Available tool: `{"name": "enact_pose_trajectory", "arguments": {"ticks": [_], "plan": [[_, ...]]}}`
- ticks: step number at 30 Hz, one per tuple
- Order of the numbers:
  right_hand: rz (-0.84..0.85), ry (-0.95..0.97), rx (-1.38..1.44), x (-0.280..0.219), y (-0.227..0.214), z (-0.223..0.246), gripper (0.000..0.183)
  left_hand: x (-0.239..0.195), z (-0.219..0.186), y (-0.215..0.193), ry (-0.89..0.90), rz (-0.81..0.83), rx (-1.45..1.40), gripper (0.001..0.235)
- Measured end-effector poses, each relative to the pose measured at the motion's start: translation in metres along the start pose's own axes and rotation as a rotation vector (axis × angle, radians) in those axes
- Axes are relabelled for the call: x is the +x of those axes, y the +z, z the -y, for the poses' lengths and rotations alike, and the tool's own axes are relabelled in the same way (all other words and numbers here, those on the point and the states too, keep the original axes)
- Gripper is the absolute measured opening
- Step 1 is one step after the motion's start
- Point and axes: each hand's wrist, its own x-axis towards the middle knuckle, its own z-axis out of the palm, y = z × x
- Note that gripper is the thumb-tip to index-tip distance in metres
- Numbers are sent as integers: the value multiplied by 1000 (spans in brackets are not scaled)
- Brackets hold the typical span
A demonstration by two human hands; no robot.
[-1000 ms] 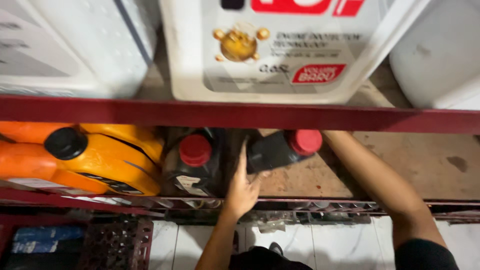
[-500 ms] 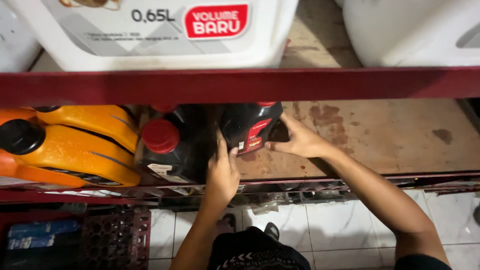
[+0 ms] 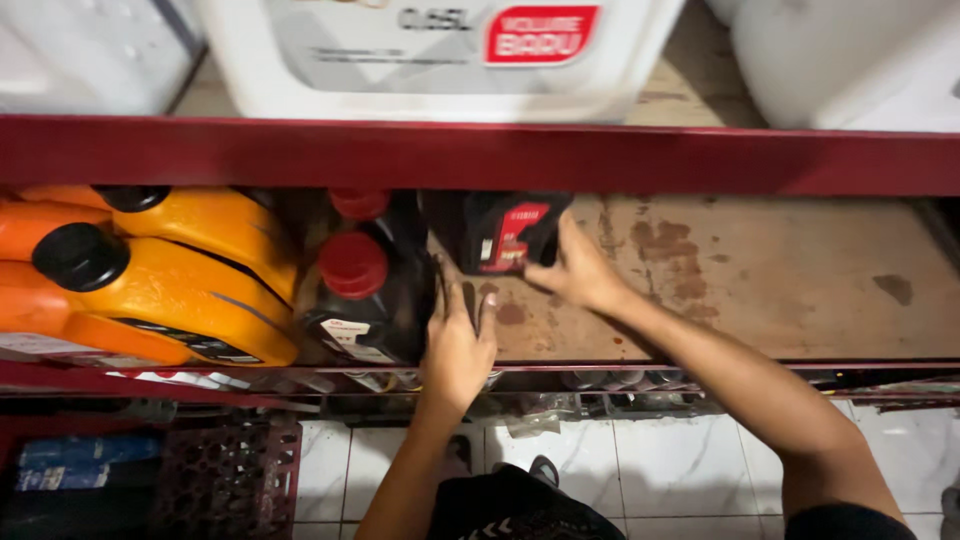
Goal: The person repeatedly picks up orange and black plastic bottles from a glass display counter and places them onto a red metal shelf. The person handles the bottles one by one, arranging them in rows on the shelf.
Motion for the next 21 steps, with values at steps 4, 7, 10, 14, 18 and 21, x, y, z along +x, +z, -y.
{"name": "enact_pose_trajectory", "arguments": {"ticks": [4,7,10,14,18,21], "plan": [[5,-29,-153,46,-3,-57,55,-1,-2,-2,-7,26,42,64],[57,1,-182,80,-5,-116,46,0,0,-4,91,-9,53,62],[85,-73,-205,111,-3,-165,42,0,-1,-5,94,-22,72,59],[37,-28,-219,131,-8,-174,40,2,-2,-5,82,-30,51,59],[-80,58,-213,135,-11,-159,38,1,1,-3,96,-48,49,56],[-156,118,-203,130,-12,-147,36,1,4,-1,153,-78,57,53]]}}
